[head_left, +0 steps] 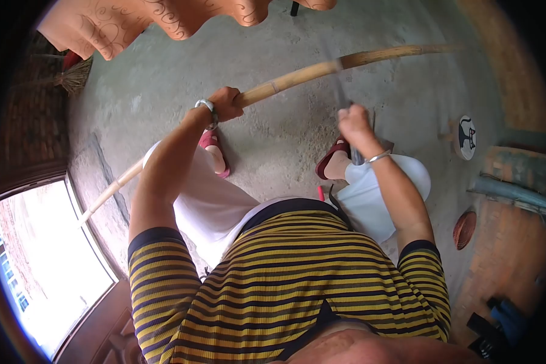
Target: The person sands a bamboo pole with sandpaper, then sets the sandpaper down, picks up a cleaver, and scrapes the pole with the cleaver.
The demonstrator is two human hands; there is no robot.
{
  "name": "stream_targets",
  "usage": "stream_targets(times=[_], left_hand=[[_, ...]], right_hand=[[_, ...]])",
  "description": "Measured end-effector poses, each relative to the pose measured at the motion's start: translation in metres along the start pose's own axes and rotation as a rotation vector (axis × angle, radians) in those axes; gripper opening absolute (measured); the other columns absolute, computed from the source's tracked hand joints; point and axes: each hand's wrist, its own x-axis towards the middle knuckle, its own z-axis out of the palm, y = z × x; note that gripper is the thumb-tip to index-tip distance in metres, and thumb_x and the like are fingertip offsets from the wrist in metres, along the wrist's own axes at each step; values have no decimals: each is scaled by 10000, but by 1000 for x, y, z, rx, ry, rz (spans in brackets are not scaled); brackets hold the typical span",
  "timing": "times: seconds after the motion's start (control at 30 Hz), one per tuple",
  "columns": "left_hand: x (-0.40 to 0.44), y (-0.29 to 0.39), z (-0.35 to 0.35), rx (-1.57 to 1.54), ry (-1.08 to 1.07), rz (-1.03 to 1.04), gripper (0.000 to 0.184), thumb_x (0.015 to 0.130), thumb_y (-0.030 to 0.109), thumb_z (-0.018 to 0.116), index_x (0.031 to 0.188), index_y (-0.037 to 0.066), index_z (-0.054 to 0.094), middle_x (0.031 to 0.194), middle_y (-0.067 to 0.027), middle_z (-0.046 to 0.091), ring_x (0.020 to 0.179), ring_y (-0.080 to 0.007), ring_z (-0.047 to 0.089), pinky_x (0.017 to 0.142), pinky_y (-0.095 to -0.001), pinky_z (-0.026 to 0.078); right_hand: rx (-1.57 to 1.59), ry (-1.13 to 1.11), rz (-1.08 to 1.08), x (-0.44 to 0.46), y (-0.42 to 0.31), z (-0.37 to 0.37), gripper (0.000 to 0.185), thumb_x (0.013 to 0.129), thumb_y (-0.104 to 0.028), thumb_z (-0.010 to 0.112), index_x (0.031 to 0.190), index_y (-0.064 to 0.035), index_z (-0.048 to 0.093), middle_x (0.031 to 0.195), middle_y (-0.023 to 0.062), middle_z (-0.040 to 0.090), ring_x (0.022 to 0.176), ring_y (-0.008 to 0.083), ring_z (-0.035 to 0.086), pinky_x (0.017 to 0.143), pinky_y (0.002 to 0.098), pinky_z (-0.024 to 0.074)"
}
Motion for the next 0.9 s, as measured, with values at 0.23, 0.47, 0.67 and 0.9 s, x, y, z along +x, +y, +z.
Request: stream_targets(times=[0.23, 0.47, 0.67, 0.9], left_hand=[[5, -16, 9, -63, 30, 97, 368, 649, 216, 672, 932, -13, 619, 757, -144, 628, 700, -259, 606, 660, -360, 478], [-13, 9, -20, -226, -116, -60, 363, 687, 227, 650, 946, -26, 647, 713, -101, 638, 664, -176, 609, 644, -316, 478], [-19, 11, -25, -289, -142, -70, 367, 731, 237, 633, 962, -48, 635, 733, -91, 621, 663, -163, 597, 642, -305, 481], [-14, 8, -24, -318, -178, -52, 386, 720, 258, 617, 934, -64, 626, 713, -83, 600, 635, -160, 576, 608, -301, 471]], right_hand=[[-99, -247, -427, -31, -39, 37, 190, 780, -154, 545, 891, -13, 607, 726, 284, 585, 742, 433, 597, 668, 471, 492], [823, -279, 212, 2, -22, -16, 191, 796, -167, 622, 707, -65, 487, 542, 19, 441, 410, 129, 434, 390, 290, 373], [789, -74, 185, 1, -13, -14, 226, 854, -236, 598, 822, -33, 503, 570, 39, 476, 409, 136, 454, 372, 283, 390], [383, -417, -31, -9, -27, 32, 375, 879, -367, 575, 743, -35, 468, 510, 44, 484, 367, 134, 462, 349, 273, 373]])
